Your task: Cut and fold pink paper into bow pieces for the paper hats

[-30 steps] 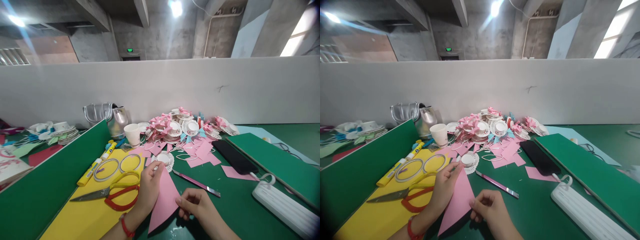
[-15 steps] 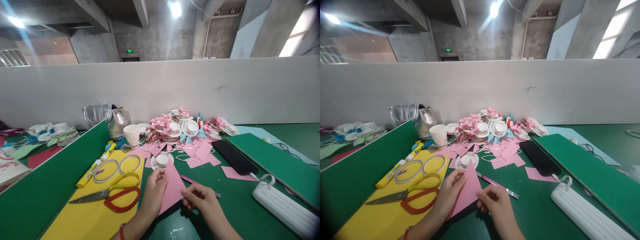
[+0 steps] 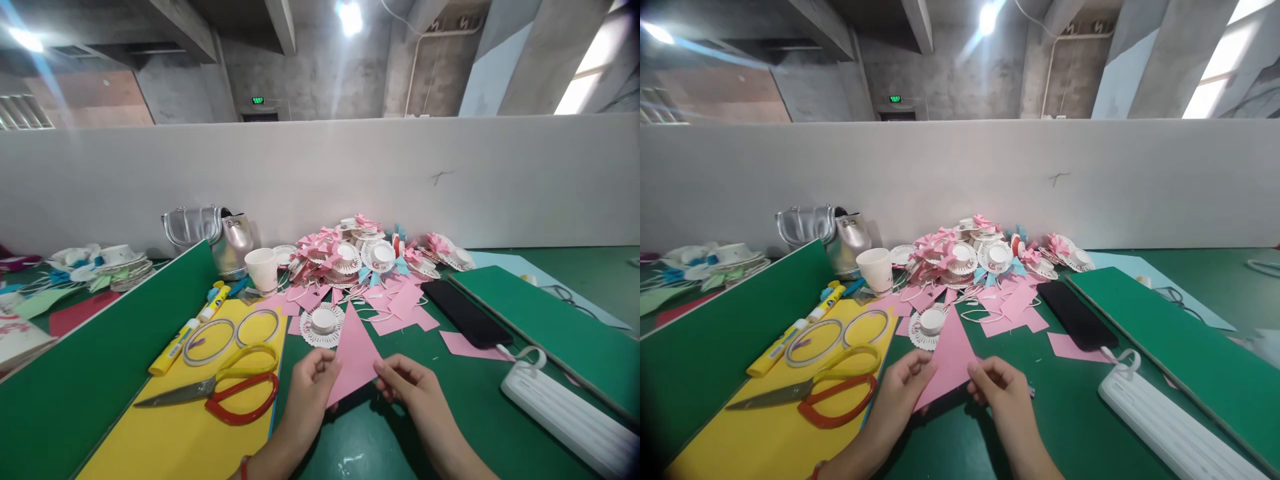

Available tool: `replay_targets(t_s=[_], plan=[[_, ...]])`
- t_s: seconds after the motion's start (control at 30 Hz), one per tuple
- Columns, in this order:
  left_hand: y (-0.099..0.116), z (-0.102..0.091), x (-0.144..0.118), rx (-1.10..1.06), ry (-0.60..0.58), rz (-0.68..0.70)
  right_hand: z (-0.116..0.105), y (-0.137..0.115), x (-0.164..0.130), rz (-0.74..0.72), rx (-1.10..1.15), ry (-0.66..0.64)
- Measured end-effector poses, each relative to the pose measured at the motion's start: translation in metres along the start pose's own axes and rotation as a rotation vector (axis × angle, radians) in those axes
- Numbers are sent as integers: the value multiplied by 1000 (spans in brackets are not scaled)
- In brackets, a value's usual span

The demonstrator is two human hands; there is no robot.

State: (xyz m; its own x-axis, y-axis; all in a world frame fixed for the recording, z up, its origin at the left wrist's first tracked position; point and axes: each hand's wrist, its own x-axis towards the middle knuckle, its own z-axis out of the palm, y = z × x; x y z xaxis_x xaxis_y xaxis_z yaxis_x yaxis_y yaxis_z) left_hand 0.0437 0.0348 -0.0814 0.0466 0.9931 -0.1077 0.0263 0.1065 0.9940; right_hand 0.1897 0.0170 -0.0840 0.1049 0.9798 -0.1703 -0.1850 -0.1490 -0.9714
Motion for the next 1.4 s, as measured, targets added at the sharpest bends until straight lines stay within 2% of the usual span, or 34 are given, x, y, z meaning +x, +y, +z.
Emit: replay_targets(t_s=[0.2,0.37,0.47,0.57,0.63,0.7,0.77,0.83,0.9,0.97,1.13,1.27,1.4], plan=[[-5,-1,0,82,4,-62,-2,0,4,9,-18,-68],[-1,0,-5,207,-88,107,-9,-3,7,-86,-245,34],[-2,5,-10,271,-156,103,-9,-1,7,-148,-355,93],[-4,8,-13,305,-170,110,-6,2,5,-211,-432,118],[-4,7,-11,274,-186,124,-4,4,3,-237,-450,63],[-5,5,-8,207,-153,94,-2,5,2,-251,-441,-21],[-4,1,-3,92,-75,13,-1,6,1,-250,-427,-100],[-2,-2,1,-92,-46,-81,-2,8,1,-217,-410,-146],[0,-5,4,-280,-98,-138,-3,10,4,-174,-379,-134],[2,-6,5,-381,-163,-168,-6,11,7,-155,-320,-72],[-3,-7,6,-357,-235,-162,-15,9,15,-209,-173,87],[-6,-8,6,-293,-244,-108,-18,7,14,-273,-284,73],[0,-9,3,-244,-308,-54,-15,7,11,-289,-400,25]])
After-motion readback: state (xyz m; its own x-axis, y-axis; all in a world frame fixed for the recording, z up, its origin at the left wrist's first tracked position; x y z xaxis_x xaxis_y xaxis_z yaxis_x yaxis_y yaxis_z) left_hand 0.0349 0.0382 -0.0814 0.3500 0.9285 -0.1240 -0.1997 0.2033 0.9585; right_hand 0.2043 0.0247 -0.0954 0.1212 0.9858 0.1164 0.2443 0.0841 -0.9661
